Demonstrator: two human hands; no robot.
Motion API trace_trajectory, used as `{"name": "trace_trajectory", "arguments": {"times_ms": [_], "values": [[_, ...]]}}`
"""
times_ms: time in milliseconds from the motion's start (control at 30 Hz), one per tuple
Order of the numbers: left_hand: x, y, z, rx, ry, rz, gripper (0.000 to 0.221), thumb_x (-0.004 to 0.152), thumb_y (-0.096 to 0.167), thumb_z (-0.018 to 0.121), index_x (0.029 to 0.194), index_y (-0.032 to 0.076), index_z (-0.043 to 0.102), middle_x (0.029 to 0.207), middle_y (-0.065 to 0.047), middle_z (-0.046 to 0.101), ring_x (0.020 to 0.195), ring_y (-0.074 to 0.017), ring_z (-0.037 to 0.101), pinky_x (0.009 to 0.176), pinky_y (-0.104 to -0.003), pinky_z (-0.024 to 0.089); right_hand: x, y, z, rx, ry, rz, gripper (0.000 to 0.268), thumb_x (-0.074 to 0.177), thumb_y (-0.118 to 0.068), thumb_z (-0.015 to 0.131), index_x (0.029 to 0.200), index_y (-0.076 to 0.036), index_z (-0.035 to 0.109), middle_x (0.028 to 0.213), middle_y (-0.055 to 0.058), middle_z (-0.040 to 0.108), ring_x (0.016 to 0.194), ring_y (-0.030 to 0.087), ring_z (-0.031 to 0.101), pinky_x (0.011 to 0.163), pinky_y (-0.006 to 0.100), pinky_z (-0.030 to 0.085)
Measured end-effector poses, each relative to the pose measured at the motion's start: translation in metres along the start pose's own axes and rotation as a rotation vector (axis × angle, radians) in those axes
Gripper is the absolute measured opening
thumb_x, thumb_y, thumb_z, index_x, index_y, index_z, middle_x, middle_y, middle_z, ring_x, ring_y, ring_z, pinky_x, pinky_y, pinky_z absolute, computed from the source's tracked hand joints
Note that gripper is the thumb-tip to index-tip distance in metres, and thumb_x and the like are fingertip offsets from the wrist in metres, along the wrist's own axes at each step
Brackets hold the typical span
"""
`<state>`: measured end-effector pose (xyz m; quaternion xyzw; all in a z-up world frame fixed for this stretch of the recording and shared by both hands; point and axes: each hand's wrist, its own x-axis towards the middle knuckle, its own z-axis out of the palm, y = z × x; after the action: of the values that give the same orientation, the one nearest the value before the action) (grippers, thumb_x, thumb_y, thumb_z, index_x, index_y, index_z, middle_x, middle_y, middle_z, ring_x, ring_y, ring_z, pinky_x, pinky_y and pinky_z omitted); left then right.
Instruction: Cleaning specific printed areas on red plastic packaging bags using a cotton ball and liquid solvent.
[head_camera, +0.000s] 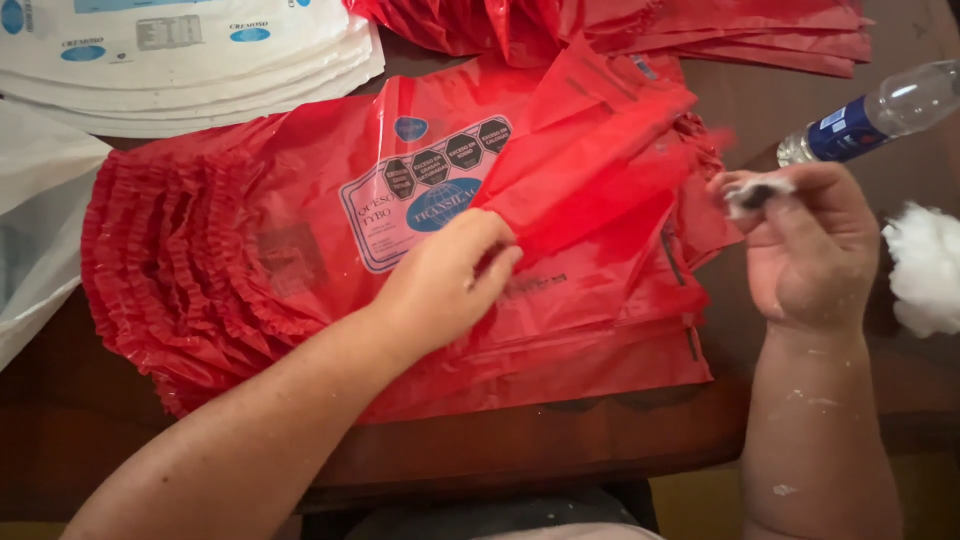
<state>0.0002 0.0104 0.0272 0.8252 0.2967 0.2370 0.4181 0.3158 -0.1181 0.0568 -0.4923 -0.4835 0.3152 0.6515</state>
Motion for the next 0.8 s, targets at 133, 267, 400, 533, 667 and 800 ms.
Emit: {"name": "trace_trajectory", "arguments": {"times_ms": [133,267,400,533,667,800], "values": [[-0.001,0.005,-0.005,-0.028,0.029,-0.051,0.011,0.1,0.019,0.058,0.093,0.012,0.058,0.09,0.0,0.062,0.078,-0.0179,0.059,0.07,-0.033,0.047,-0.002,0.0,0.0,-0.014,0.074,0.023,0.014,0.111,-0.005,0.053,0.119,-0.014,0.059,0.117,0.024,0.068,0.112,0.037,0.073,0.104,0.04,0.063],[-0.001,0.008,-0.009,-0.059,0.054,-0.032,0.009,0.101,0.018,0.056,0.096,0.011,0.06,0.089,0.0,0.064,0.079,-0.017,0.06,0.071,-0.032,0.048,-0.002,0.0,0.003,-0.047,0.037,0.019,0.016,0.111,0.0,0.053,0.12,-0.01,0.062,0.111,0.017,0.071,0.109,0.033,0.076,0.094,0.032,0.065],[-0.001,0.009,-0.009,-0.096,0.06,-0.119,0.008,0.102,0.02,0.056,0.103,0.012,0.058,0.091,0.0,0.066,0.076,-0.0156,0.061,0.067,-0.032,0.048,-0.002,0.003,0.006,-0.095,-0.034,0.018,0.017,0.107,0.008,0.053,0.117,-0.003,0.061,0.111,0.017,0.07,0.104,0.028,0.075,0.095,0.032,0.068],[0.0,0.012,-0.012,-0.131,0.05,-0.155,0.013,0.099,0.013,0.056,0.111,0.012,0.052,0.105,-0.003,0.07,0.097,-0.018,0.069,0.084,-0.032,0.054,0.002,-0.005,0.027,-0.213,-0.227,0.005,0.013,0.106,0.004,0.056,0.115,-0.002,0.063,0.105,0.015,0.07,0.091,0.02,0.071,0.083,0.026,0.066],[0.0,0.004,-0.009,-0.016,-0.041,-0.186,0.036,0.092,0.001,0.039,0.112,0.024,0.059,0.117,0.001,0.067,0.099,-0.0223,0.069,0.075,-0.038,0.049,0.002,-0.002,0.043,-0.338,-0.342,0.09,0.012,0.101,0.003,0.061,0.111,0.0,0.066,0.099,0.011,0.071,0.089,0.017,0.07,0.085,0.025,0.061],[-0.001,-0.022,0.008,0.276,0.01,0.117,0.027,0.094,0.021,0.061,0.12,0.017,0.065,0.128,-0.005,0.062,0.113,-0.0314,0.067,0.094,-0.041,0.056,-0.001,0.008,0.065,-0.479,-0.266,0.02,0.016,0.09,0.01,0.072,0.106,0.007,0.073,0.093,0.017,0.068,0.087,0.018,0.066,0.077,0.034,0.057]]}}
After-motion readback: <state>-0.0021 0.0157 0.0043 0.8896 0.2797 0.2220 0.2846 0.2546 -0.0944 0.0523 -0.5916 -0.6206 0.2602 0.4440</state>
